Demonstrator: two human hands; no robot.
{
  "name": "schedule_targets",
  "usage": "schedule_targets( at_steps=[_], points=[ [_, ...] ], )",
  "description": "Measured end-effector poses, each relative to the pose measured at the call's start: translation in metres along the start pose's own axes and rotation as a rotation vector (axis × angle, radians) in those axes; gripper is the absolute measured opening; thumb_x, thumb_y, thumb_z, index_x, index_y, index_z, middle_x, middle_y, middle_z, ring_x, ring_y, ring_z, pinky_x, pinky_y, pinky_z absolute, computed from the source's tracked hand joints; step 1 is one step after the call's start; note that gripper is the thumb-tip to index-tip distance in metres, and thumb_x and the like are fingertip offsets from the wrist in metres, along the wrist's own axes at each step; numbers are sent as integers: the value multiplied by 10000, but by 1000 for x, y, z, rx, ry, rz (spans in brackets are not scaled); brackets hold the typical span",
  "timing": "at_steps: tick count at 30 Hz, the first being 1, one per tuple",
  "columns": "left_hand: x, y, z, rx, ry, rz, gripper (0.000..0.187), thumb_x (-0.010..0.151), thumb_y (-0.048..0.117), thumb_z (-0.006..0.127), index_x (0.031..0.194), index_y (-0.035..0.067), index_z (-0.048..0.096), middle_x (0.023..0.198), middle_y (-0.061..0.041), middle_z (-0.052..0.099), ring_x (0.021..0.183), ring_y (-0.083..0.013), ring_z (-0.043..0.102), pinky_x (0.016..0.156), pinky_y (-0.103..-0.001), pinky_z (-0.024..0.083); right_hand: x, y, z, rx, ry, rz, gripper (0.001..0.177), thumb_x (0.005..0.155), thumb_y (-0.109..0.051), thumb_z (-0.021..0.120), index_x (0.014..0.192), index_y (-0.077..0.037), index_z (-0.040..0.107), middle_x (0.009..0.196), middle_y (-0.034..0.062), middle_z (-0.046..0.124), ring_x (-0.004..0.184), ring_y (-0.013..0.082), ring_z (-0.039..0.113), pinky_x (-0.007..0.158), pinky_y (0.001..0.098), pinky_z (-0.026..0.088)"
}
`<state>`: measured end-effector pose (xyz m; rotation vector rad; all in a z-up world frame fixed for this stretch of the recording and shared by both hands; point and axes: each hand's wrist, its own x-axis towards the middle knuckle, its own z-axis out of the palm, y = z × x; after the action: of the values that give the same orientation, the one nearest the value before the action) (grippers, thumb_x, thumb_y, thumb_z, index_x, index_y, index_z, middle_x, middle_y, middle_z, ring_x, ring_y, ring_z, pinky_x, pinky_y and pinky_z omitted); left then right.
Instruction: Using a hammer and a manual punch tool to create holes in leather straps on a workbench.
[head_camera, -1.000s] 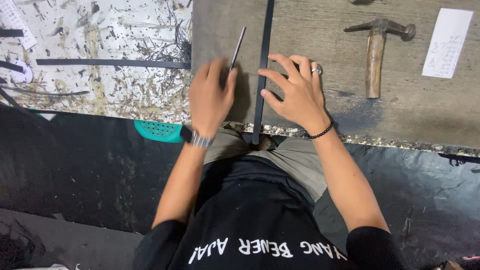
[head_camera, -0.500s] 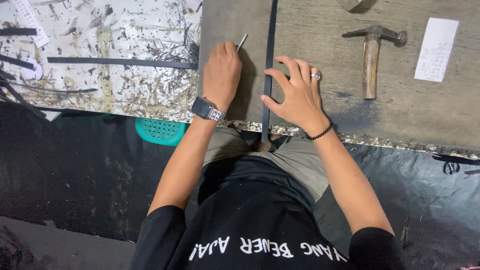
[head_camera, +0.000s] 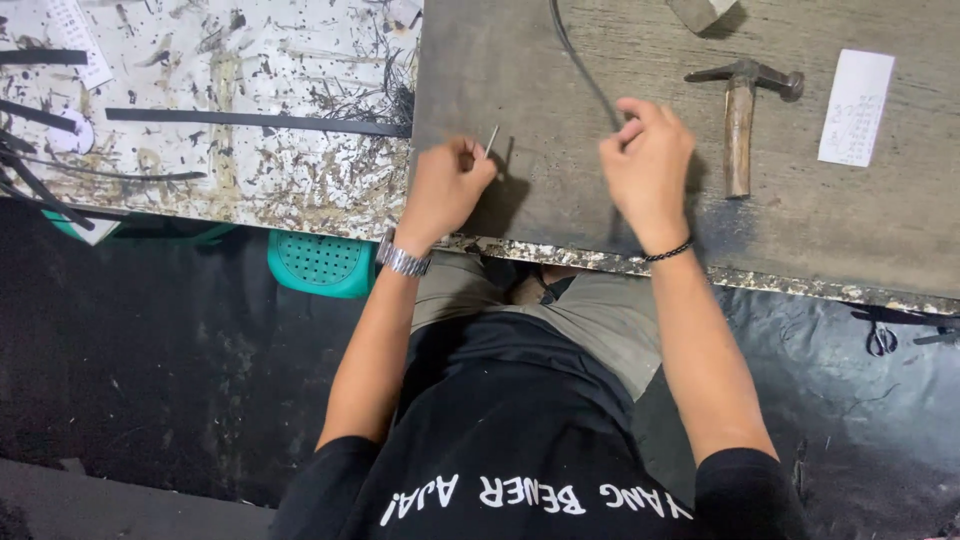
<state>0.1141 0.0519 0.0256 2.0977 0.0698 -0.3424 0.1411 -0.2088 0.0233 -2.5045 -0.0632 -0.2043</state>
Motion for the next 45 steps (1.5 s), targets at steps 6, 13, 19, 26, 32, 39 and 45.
schedule_targets(
  at_steps=[6,13,19,26,32,39,45],
  points=[
    [-22,-30,-3,-264,49,18,121,997,93,491,1008,102,611,689,34,581,544,-75,469,473,-237,357,11,70,-10,-361,226,-244,259,883,8,652,1065,-53,826,938,89,591,751,278,619,650,423,526],
    [-17,-59,-11,-93,562,228,99,973,103,554,1014,125,641,686,14,538,619,-98,461,609,-310,380,1,62,-20,-385,284,-404,239,932,-64,802,1167,-29,769,961,83,536,677,199,527,536,314,492],
    [-16,-59,-7,-249,588,223,165,1057,206,557,993,89,654,594,-8,532,517,-102,512,527,-280,399,-6,58,-51,-86,290,-231,174,977,-177,721,1092,-57,769,1015,104,577,902,251,576,703,377,477],
    [-14,-76,1,-477,623,195,138,1043,116,523,1003,59,642,636,-17,517,517,-90,435,454,-263,423,-1,184,-103,-565,248,268,659,1004,-284,897,1396,49,485,1272,245,481,1140,436,459,860,610,462],
    [-14,-82,2,-619,594,190,139,1034,72,506,1005,53,640,613,-2,451,509,-76,330,440,-253,321,-3,221,-102,-300,229,505,749,921,-268,978,1414,43,509,1243,200,461,1128,440,575,921,578,488],
    [-15,-82,0,-766,592,122,137,1070,178,477,1176,127,547,631,-15,442,433,-98,367,371,-255,323,-82,24,-85,-155,370,-9,162,1061,-54,605,1103,101,627,944,262,630,808,469,612,704,503,460],
    [-38,-50,-27,-749,839,131,258,1003,65,527,1258,81,552,622,-49,550,430,-124,498,352,-245,365,-82,-119,-25,-288,-167,163,365,824,9,710,1179,75,664,1006,194,595,707,466,710,584,579,584]
  ],
)
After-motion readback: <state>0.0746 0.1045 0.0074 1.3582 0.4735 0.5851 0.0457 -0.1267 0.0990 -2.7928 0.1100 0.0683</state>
